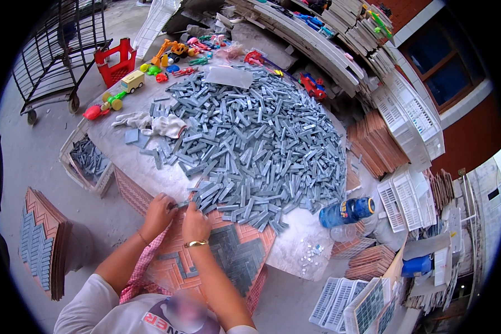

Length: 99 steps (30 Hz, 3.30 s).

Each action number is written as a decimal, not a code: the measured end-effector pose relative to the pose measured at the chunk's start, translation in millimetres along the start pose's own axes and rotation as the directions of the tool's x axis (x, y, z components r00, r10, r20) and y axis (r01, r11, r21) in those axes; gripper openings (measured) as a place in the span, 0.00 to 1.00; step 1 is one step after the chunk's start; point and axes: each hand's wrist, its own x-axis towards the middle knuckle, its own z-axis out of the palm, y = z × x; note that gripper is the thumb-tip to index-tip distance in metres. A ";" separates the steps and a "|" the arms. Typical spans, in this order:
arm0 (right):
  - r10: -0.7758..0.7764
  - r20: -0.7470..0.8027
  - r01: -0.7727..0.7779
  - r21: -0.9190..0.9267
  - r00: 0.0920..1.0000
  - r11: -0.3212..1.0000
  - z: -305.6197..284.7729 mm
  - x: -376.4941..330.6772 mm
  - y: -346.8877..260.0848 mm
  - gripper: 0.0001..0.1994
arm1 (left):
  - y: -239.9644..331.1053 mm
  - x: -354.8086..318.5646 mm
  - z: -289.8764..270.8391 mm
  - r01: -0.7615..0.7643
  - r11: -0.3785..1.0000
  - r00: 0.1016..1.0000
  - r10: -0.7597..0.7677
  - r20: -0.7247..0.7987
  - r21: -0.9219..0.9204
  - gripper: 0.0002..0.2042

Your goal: The person sits on the floor and arranges small gray rectangular tiles onto a larger orange board in a herringbone pattern. They pick tiles from a large pile and place them one by one into the pattern, occasionally adjusting the board's position.

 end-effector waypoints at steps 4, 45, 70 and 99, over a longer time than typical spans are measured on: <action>-0.004 -0.006 0.005 0.201 1.000 0.980 -9.5 -18.1 3.9 0.13 | 4.2 -35.6 -18.3 0.016 0.993 0.996 -0.006 0.087 -0.114 0.09; -0.182 0.235 0.075 0.401 0.955 0.913 -20.4 -115.8 28.8 0.14 | 5.7 -110.3 -54.1 -0.057 0.991 0.956 0.090 0.278 -0.123 0.12; -0.121 0.176 0.019 0.495 0.977 0.869 -19.6 -112.8 21.4 0.15 | 14.4 -113.5 -45.2 -0.221 0.975 0.951 0.207 0.230 0.037 0.16; -0.211 0.073 0.138 0.549 0.975 0.824 -31.9 -59.3 42.2 0.06 | 16.5 -109.0 -53.3 -0.239 0.971 0.945 0.237 0.225 -0.021 0.14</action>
